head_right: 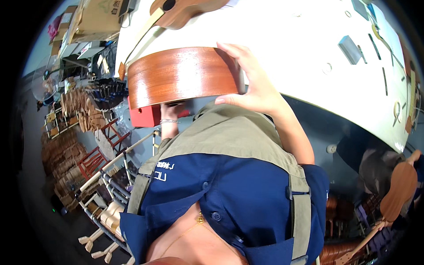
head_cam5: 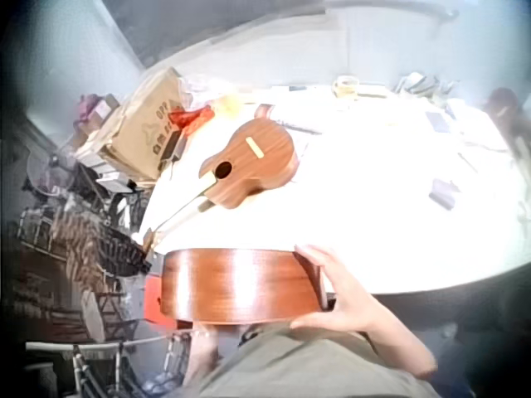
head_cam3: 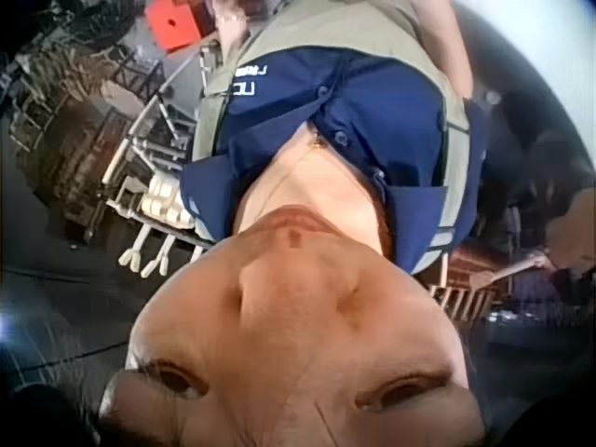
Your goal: The person repeatedly picks up unfinished ukuleles from a drying rack, applies a finish to the body using a small tool, and wipes the surface with a cloth. They inspect the instrument from multiple angles before returning it to the rack.
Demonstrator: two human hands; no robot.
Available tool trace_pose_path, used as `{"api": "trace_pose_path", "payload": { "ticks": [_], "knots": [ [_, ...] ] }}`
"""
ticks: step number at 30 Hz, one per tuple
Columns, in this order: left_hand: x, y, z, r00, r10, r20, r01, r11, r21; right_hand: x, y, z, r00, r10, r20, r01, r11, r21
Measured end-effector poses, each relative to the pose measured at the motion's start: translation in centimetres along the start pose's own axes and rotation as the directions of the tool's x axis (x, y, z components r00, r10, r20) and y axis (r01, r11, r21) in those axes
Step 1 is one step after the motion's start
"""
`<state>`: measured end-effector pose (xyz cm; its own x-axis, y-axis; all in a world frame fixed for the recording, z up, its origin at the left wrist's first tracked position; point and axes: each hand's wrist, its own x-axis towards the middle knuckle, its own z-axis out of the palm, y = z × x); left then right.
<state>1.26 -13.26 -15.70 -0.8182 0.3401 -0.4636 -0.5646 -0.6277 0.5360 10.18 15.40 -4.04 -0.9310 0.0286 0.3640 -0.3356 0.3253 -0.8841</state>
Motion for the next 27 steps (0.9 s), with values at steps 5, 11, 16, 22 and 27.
{"api": "trace_pose_path", "payload": {
  "ticks": [5, 11, 16, 22, 27],
  "knots": [
    [-0.4, -1.3, -0.1, 0.999, -0.034, 0.005, 0.034, 0.998, 0.050, 0.5, -0.7, 0.3, 0.999, -0.030, 0.037, 0.029, 0.999, 0.038],
    [0.4, -1.2, -0.8, 0.999, 0.014, -0.049, -0.011, 0.997, 0.073, 0.0, 0.6, 0.2, 0.993, -0.114, 0.023, 0.112, 0.990, 0.082],
    [1.4, 1.3, -2.8, 0.972, 0.147, -0.185, -0.152, 0.988, -0.015, -1.9, 2.9, 0.4, 1.000, -0.003, -0.010, 0.003, 0.997, 0.075],
    [0.5, 4.0, -0.8, 0.927, 0.288, -0.240, -0.309, 0.950, -0.052, -3.6, 5.0, 0.8, 0.993, 0.097, -0.073, -0.089, 0.990, 0.109],
    [0.3, 4.9, -0.3, 0.887, 0.365, -0.282, -0.385, 0.922, -0.021, -4.2, 5.8, 1.0, 0.991, 0.100, -0.086, -0.090, 0.990, 0.108]
  ]
}}
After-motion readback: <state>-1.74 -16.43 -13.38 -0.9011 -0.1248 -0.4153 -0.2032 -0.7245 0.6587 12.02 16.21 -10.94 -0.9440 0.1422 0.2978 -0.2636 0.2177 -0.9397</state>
